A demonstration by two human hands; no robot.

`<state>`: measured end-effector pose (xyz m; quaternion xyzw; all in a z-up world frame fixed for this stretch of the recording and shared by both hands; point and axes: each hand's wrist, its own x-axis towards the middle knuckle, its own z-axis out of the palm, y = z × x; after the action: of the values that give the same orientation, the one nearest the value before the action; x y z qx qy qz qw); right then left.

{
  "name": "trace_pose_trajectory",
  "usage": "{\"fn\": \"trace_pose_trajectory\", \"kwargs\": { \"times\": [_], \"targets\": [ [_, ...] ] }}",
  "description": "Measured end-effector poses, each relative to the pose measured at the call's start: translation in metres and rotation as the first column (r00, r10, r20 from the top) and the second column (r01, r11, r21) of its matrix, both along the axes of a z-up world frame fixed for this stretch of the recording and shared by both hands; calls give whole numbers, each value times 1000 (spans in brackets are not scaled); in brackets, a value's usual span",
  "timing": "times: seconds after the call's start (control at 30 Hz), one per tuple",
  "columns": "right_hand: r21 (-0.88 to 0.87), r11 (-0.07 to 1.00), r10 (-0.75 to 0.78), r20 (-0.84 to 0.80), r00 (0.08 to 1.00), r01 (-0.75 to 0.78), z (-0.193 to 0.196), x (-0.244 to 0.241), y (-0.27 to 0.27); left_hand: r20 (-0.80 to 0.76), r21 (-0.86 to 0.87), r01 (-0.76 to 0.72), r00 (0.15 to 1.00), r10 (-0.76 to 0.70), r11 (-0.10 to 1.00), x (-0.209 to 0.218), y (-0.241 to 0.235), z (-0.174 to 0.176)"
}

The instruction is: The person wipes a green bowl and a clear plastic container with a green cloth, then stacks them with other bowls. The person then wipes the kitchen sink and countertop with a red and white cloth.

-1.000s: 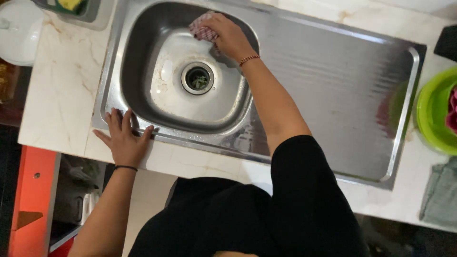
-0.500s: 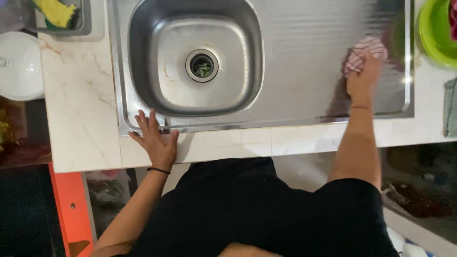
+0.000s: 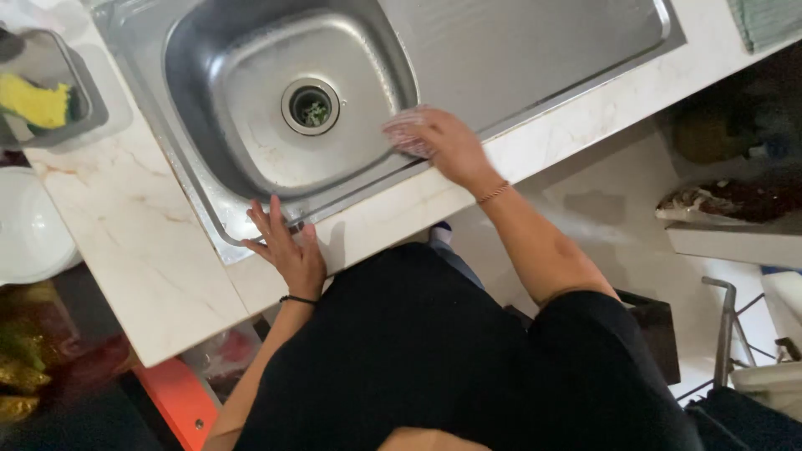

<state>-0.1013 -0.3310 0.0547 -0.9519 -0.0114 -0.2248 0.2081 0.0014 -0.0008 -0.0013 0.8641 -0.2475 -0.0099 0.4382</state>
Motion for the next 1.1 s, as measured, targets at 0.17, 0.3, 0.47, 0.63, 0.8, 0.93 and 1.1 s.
{"fn": "trace_pose_trajectory", "kwargs": {
  "times": [0.17,0.3,0.47,0.63,0.8,0.93,1.1],
  "targets": [
    [-83,732,-681,-125,722,676,-69,-94,-155,10,13,-1,1000,1,1000,2,1,-7],
    [-154,593,-805,-84,587,791,-74,-80,-237,17,29,-28,999,28,999,2,-1,-7],
    [-154,554,-822,58,567,818,-95,5,-276,29,88,-131,991,129,987,1,-10,-1],
    [-64,924,-368,115,922,377,-59,104,-157,45,130,-237,972,233,963,3,-7,-10],
    [-30,999,19,-54,998,-21,-53,84,-116,46,224,-329,944,327,917,-12,-14,-6],
    [37,996,-81,-113,990,86,-16,51,-203,104,163,-406,913,393,899,-7,-23,5],
    [-166,841,-510,74,857,515,-87,-1,-383,122,186,-481,876,466,857,-4,-25,1]
  ]
}}
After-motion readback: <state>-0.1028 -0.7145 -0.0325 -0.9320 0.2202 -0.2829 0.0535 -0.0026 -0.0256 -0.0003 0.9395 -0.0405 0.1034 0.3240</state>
